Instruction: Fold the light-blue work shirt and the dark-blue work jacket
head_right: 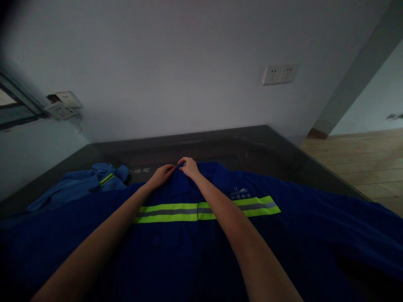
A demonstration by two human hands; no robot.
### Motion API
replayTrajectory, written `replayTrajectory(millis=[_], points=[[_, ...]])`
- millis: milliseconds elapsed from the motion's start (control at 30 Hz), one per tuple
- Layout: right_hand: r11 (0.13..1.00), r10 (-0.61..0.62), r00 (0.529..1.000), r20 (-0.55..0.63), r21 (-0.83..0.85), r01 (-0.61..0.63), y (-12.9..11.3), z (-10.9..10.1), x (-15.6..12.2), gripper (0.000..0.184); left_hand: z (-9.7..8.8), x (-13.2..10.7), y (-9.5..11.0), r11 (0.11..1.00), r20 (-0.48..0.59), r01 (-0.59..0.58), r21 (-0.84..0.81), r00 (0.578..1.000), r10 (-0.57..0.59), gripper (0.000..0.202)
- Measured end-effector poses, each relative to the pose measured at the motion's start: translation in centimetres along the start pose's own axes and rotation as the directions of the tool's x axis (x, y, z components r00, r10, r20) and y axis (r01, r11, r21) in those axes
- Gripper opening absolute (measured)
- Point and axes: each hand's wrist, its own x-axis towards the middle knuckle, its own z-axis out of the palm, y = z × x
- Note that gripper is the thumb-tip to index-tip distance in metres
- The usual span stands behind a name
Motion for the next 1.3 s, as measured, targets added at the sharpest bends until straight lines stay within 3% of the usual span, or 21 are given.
replayTrajectory(millis=[367,567,767,867,1067,1300], points=[[0.995,-0.059,0.996,0.074,-0.073,0.065,0.5,-0.4,0.7,0.042,1.3,0.0,-0.6,0.999,-0.066,-0.033,-0.036,0.997,0.030,0.027],[0.955,-0.185,0.975,0.123,-0.212,0.208,0.3,-1.8,1.2,0.031,0.4,-0.9,1.1,0.989,-0.258,0.031,0.142,0.966,0.006,0.021],[0.913,-0.223,0.955,0.196,-0.302,0.275,0.3,-3.1,2.2,0.029,0.0,-0.3,5.4,0.953,-0.066,0.224,0.204,0.974,-0.215,0.037],[0.900,-0.224,0.952,0.207,-0.332,0.283,0.4,-3.7,2.4,0.030,0.7,0.3,6.7,0.931,-0.065,0.276,0.238,0.961,-0.268,0.040],[0.831,-0.349,0.883,0.314,-0.332,0.446,0.1,-3.7,2.2,0.029,1.3,0.1,7.0,0.923,-0.145,0.272,0.271,0.960,-0.240,0.032],[0.727,-0.402,0.848,0.345,-0.442,0.525,-0.5,-3.3,2.0,0.024,0.8,-0.4,6.5,0.937,-0.164,0.238,0.254,0.966,-0.201,0.025]])
